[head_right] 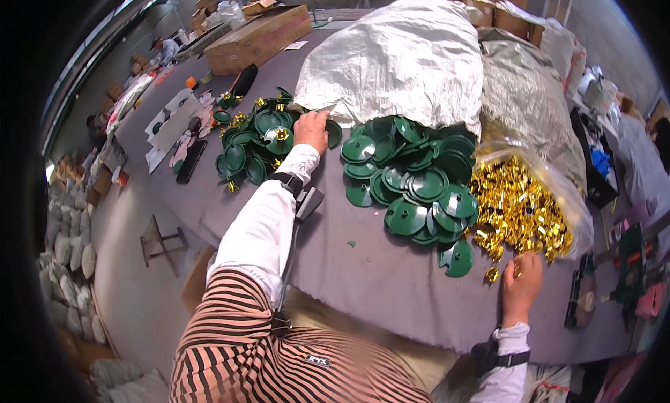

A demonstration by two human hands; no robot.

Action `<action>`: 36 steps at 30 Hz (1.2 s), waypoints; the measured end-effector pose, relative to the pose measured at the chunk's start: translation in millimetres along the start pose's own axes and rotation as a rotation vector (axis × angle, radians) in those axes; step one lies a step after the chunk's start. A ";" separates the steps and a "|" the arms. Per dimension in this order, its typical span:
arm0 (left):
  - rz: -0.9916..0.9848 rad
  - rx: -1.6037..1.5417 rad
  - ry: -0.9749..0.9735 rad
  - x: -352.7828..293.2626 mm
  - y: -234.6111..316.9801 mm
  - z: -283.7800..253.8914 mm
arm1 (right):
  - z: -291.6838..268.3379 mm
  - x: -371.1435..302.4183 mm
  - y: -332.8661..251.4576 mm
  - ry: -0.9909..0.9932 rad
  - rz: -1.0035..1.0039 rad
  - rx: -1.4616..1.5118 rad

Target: The person assembles small green plastic caps and gold plastic ornaments by hand at a work table.

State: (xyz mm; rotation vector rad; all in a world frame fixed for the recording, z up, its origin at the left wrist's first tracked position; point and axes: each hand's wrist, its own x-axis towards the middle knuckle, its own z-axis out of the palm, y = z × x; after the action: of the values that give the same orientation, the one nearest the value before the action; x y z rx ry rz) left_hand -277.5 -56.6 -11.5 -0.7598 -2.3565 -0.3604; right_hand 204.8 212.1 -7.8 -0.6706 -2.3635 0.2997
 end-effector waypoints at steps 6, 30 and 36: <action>0.273 0.033 0.191 25.2 -73.4 -16.7 | -1.2 -4.9 4.4 0.060 -0.050 -0.054; 0.060 -0.696 -0.165 -53.8 99.9 -17.8 | -14.9 -4.2 18.5 0.287 0.741 0.995; -0.134 0.171 -0.184 36.6 16.5 -23.5 | -5.3 -10.9 30.6 0.254 0.616 0.895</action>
State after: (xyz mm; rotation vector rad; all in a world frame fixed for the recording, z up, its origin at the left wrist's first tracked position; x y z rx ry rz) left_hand -279.5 -37.7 31.0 -0.5776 -2.5796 -0.1460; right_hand 227.2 232.3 -21.0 -0.8750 -1.4828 1.3406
